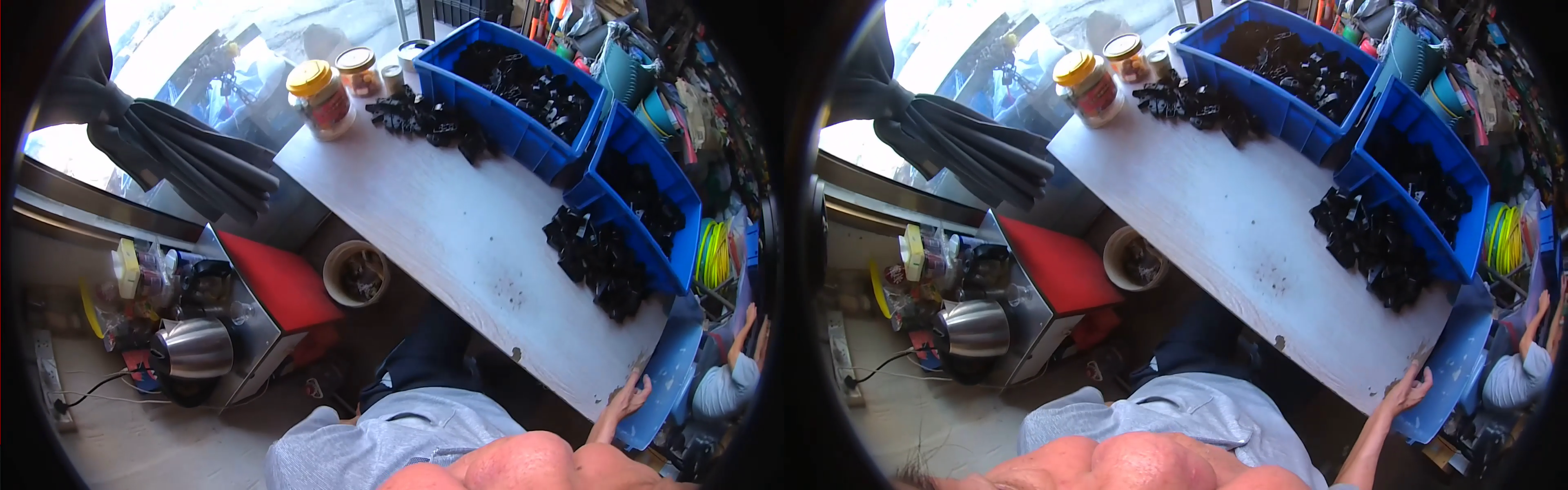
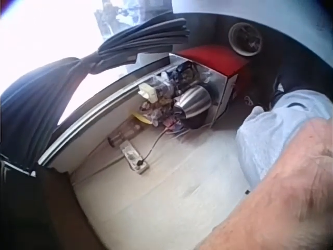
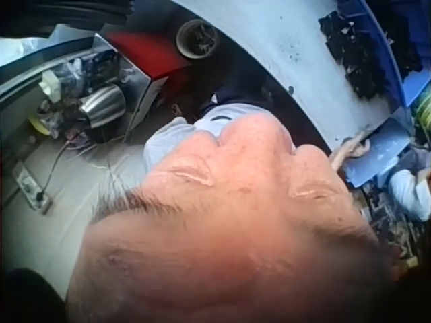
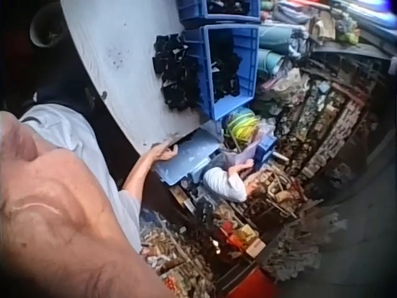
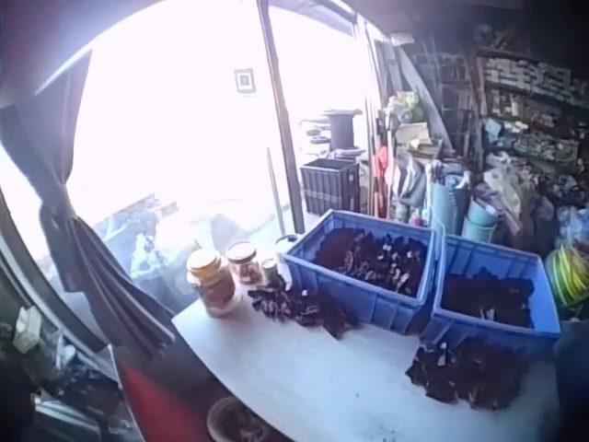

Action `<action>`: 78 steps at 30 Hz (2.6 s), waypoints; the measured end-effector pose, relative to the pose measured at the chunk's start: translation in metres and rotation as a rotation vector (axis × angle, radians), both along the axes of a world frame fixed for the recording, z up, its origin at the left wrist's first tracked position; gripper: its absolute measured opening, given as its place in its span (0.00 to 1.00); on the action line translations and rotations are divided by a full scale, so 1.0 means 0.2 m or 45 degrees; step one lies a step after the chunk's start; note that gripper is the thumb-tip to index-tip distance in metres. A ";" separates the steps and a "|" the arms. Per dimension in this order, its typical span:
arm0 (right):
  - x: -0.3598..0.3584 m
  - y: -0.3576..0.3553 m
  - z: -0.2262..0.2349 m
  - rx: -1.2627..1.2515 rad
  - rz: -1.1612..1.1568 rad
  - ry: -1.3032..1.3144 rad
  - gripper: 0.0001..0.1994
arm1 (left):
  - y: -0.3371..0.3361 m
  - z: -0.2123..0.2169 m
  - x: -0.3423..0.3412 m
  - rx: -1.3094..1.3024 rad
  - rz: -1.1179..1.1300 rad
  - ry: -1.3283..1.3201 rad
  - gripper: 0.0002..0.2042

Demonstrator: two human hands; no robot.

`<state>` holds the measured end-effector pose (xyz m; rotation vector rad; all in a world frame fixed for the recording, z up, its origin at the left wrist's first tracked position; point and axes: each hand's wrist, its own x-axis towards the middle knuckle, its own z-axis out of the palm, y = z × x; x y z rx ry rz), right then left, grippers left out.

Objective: Assembling small black plastic/mechanical components by hand at a workbench.

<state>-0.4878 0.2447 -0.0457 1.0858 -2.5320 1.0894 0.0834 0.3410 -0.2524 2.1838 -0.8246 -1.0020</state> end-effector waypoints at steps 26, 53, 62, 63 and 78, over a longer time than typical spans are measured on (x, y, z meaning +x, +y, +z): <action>-0.12 -0.01 -0.06 -0.294 0.062 -0.291 0.19 | -1.25 1.39 0.30 -1.466 -0.642 -0.872 0.21; -0.02 0.00 0.03 -0.159 0.025 -0.165 0.16 | -2.17 1.28 0.27 -1.075 -0.757 -1.305 0.18; 0.06 -0.03 0.10 -0.170 0.047 -0.139 0.17 | -2.15 1.27 0.30 -1.338 -0.630 -0.664 0.19; 0.07 -0.04 0.11 -0.178 0.054 -0.153 0.16 | -2.22 1.29 0.37 -1.363 -0.579 -0.836 0.18; -0.05 -0.02 0.01 -0.113 -0.094 -0.260 0.15 | -2.78 1.18 0.65 -0.697 -0.479 -1.359 0.14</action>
